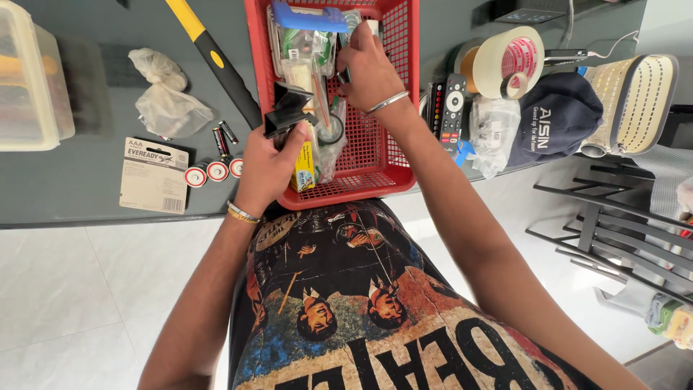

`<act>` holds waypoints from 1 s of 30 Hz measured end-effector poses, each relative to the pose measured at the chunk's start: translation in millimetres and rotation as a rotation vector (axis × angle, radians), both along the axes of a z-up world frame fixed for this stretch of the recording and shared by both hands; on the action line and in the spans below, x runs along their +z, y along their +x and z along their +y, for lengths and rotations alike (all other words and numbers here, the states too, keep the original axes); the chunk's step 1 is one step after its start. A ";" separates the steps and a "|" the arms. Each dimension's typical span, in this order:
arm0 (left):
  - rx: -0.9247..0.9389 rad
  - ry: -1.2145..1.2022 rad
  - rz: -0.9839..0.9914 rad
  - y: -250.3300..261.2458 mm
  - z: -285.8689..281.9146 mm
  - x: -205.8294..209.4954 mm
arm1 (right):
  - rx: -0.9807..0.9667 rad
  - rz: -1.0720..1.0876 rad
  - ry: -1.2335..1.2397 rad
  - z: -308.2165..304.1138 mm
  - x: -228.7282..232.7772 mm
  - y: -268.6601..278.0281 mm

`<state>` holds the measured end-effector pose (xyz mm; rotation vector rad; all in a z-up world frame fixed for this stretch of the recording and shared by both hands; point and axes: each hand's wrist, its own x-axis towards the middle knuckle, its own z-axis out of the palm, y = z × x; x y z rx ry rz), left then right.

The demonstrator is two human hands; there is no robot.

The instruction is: The person organizes various items including batteries, glue, and remotes in a red basket, moving items between the basket and a plastic bag on the table.

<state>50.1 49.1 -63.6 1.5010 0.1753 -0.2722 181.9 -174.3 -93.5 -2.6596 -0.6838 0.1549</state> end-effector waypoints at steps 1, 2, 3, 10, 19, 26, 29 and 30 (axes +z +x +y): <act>0.018 -0.035 -0.015 -1.3 -0.3 -1.4 | -0.013 0.001 0.007 1.0 -3.3 -0.2; 0.035 -0.069 -0.030 -3.7 -0.5 -2.7 | -0.026 0.002 0.014 1.1 -6.4 -0.3; 0.055 -0.102 -0.041 -7.8 0.5 -3.7 | -0.039 -0.006 0.024 1.4 -9.7 -1.7; 0.162 -0.107 0.103 -39.6 11.0 0.0 | -0.246 0.083 0.291 -9.2 -6.1 -17.0; 0.483 -0.124 0.083 -95.7 58.7 16.7 | -0.258 0.715 0.966 15.5 60.3 -84.2; 0.646 -0.154 0.061 -142.7 82.8 8.5 | -0.064 0.821 0.948 94.3 71.5 -101.4; 0.672 -0.135 0.086 -153.3 86.0 3.0 | 0.036 0.357 0.509 119.6 76.7 -93.9; 0.676 -0.133 0.094 -155.5 85.9 0.3 | 0.078 0.176 0.397 129.0 74.0 -90.5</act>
